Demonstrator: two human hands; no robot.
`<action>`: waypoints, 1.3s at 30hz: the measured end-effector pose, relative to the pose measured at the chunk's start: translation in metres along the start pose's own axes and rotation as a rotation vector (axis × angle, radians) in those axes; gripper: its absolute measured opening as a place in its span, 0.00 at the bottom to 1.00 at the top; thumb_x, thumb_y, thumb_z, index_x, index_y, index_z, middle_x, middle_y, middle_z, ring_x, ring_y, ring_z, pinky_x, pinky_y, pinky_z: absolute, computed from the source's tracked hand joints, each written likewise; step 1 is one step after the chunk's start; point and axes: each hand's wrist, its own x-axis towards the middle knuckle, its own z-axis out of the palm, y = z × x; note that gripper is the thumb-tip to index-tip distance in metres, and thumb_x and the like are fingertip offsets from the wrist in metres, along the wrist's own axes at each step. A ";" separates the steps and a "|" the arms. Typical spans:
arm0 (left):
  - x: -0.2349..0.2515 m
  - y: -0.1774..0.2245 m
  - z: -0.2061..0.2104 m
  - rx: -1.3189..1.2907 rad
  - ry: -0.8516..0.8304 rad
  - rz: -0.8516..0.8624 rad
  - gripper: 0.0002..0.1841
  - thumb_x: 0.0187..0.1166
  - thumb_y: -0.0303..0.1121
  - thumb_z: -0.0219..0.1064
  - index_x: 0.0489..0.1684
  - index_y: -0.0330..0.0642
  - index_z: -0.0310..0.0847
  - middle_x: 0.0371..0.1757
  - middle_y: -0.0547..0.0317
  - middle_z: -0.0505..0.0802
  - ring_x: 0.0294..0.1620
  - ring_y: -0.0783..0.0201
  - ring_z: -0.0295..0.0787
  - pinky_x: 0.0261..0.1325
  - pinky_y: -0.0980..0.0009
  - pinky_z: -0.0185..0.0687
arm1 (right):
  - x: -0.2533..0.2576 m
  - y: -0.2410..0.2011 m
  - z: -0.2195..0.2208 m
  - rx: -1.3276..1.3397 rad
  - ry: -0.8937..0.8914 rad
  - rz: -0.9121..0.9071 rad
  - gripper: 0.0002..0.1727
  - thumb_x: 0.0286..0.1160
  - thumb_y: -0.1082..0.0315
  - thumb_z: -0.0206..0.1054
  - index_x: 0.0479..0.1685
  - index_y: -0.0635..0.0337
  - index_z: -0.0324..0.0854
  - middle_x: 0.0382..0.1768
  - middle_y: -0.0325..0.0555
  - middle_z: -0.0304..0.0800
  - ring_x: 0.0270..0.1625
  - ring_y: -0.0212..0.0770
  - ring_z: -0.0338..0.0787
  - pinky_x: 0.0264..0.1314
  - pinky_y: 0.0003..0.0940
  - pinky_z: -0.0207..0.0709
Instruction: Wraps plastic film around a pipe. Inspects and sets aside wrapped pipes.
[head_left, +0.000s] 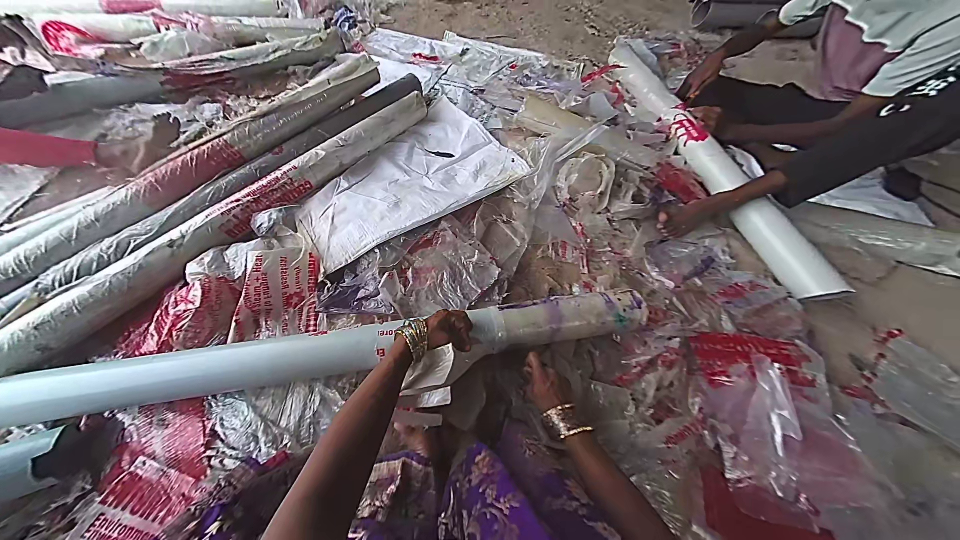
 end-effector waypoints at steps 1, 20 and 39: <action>0.000 -0.002 0.001 0.004 0.000 0.009 0.08 0.62 0.23 0.75 0.25 0.22 0.86 0.47 0.42 0.90 0.59 0.58 0.82 0.68 0.64 0.72 | -0.003 -0.008 -0.002 0.032 0.051 -0.029 0.21 0.88 0.68 0.55 0.75 0.66 0.75 0.51 0.67 0.93 0.56 0.68 0.93 0.60 0.62 0.81; -0.002 0.015 0.001 -0.021 -0.031 -0.148 0.05 0.64 0.19 0.75 0.29 0.24 0.86 0.51 0.44 0.90 0.58 0.60 0.82 0.68 0.64 0.73 | 0.004 0.011 0.000 -0.169 -0.128 0.065 0.25 0.94 0.64 0.48 0.86 0.58 0.66 0.58 0.68 0.91 0.64 0.69 0.89 0.68 0.64 0.76; -0.021 -0.025 -0.007 -0.451 0.037 0.109 0.08 0.60 0.22 0.70 0.17 0.48 0.83 0.35 0.77 0.92 0.43 0.83 0.85 0.53 0.79 0.78 | -0.006 -0.013 -0.002 -0.071 0.120 -0.169 0.20 0.84 0.71 0.59 0.70 0.69 0.80 0.42 0.70 0.94 0.49 0.72 0.94 0.55 0.66 0.82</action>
